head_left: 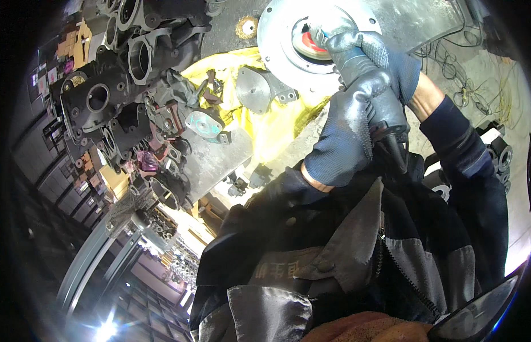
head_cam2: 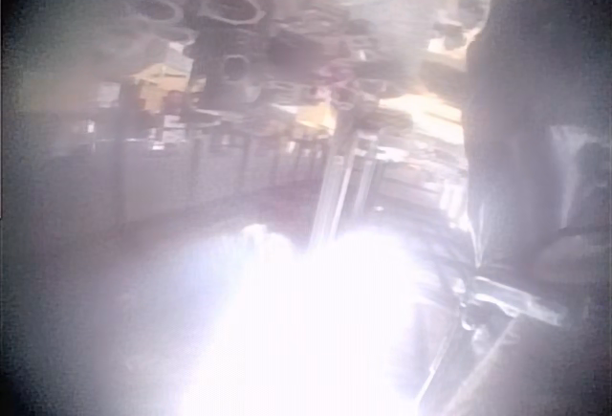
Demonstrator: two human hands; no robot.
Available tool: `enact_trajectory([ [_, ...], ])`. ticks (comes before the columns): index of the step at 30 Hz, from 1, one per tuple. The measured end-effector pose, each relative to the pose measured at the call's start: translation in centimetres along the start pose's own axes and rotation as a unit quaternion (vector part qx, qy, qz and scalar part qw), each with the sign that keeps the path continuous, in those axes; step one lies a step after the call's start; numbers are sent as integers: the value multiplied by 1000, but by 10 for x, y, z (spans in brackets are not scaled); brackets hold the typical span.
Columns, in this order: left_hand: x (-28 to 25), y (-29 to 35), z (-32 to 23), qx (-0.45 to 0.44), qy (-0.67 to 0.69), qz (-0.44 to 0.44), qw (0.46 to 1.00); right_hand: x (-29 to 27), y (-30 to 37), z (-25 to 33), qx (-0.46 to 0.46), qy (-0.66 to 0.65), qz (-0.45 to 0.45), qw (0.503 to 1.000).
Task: The person uses an angle grinder to smooth the surface of a metal part on a workbench. They hold the part steady with one hand while operating the grinder with the other, moving the tool across the surface repeatedly.
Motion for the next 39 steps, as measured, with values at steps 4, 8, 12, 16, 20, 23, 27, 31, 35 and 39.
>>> enact_trajectory([
  [4,-15,11,-7,22,-51,57,997,10,-2,-10,9,-30,-59,998],
  [8,-27,19,-10,-6,-64,145,987,29,0,-18,1,-116,-59,992],
  [12,-41,14,-16,-33,-151,103,983,31,4,-29,-3,-165,-151,975],
  [16,-42,18,-21,-117,-72,118,983,33,4,-39,-38,-174,-151,972],
  [20,-39,29,-34,-105,-172,88,976,36,-1,-50,-67,-207,-142,966],
  [23,-45,31,-47,-142,-218,19,965,43,1,-56,-101,-256,-144,951],
  [27,-51,36,-65,-162,-232,89,955,58,0,-66,-166,-218,-206,939],
  [31,-67,46,-84,-104,-391,200,892,72,-2,-77,-219,-258,-212,917],
  [35,-82,42,-94,-90,-496,209,838,83,-2,-85,-219,-264,-200,918],
  [39,-84,46,-83,4,-612,205,764,91,18,-79,-235,-212,-206,926],
])
Point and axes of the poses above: each hand's wrist, its own y-axis away from the middle knuckle, its own x-axis out of the palm, z = x × y, the point moved 5 cm from there along -y, towards the middle knuckle, and after that the axes turned 9 degrees about -x, right-handed, at the moved point
